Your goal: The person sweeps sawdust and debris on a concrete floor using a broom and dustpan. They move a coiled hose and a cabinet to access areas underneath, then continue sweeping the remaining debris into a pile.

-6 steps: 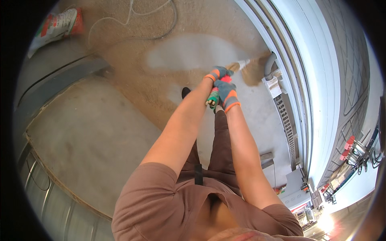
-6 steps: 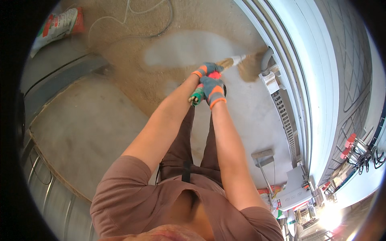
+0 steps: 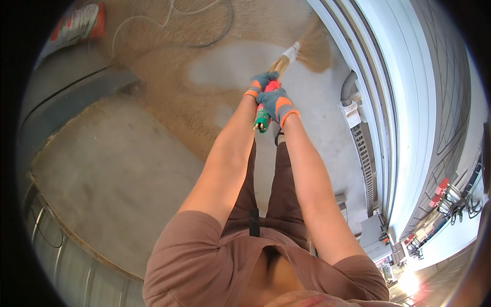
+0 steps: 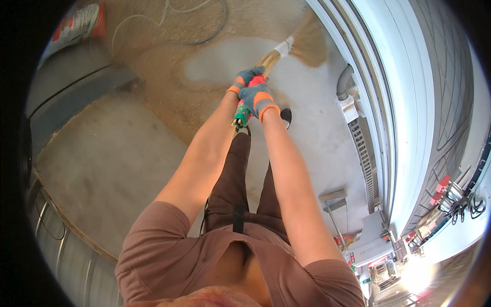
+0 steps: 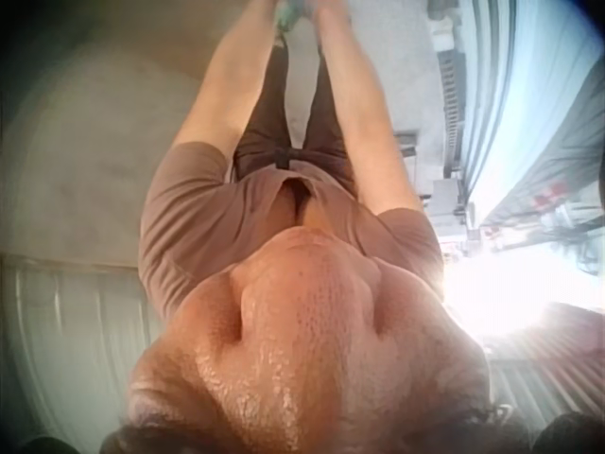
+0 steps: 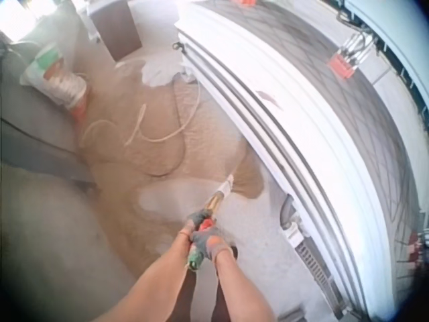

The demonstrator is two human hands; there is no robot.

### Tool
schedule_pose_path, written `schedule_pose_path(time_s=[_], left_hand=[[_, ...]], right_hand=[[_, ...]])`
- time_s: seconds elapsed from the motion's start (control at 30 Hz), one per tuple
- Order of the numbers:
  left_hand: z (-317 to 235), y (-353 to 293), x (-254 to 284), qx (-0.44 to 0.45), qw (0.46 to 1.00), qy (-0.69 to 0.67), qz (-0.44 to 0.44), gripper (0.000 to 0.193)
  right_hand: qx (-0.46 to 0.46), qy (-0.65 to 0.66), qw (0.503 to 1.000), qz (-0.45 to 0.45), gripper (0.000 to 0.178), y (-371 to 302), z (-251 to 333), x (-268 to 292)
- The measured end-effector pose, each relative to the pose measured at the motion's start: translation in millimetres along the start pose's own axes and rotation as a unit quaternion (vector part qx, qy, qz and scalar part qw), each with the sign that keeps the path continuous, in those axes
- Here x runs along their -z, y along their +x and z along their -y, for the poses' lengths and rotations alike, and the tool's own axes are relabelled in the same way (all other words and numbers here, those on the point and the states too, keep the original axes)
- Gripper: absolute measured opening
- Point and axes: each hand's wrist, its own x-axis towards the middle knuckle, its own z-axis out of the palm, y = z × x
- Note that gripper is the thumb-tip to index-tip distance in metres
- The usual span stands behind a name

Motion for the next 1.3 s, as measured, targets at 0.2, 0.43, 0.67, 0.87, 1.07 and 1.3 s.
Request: schedule_pose_path(time_s=[0.2, 0.43, 0.67, 0.87, 1.07, 1.3], left_hand=[[13, -34, 105, -0.007, 0.969, -0.247, -0.012, 0.031], [129, -139, 194, -0.033, 0.923, -0.371, -0.096, 0.032], [203, -228, 257, -0.081, 0.898, -0.389, -0.189, 0.039], [212, -283, 194, -0.169, 0.886, -0.383, -0.199, 0.029], [209, -259, 77, -0.154, 0.917, -0.344, -0.131, 0.020], [221, -213, -88, -0.063, 0.959, -0.267, -0.067, 0.025]], right_hand=[[0.028, -0.237, 0.961, 0.143, 0.029, -4, 33, -63], [0.076, -0.430, 0.850, 0.295, 0.045, -58, -20, -150], [0.082, -0.397, 0.853, 0.328, 0.051, -120, -69, -214], [0.140, -0.340, 0.895, 0.252, 0.066, -209, -70, -155], [0.036, -0.345, 0.922, 0.173, 0.077, -242, -94, -68], [-0.029, -0.321, 0.947, 0.018, 0.093, -240, -150, 30]])
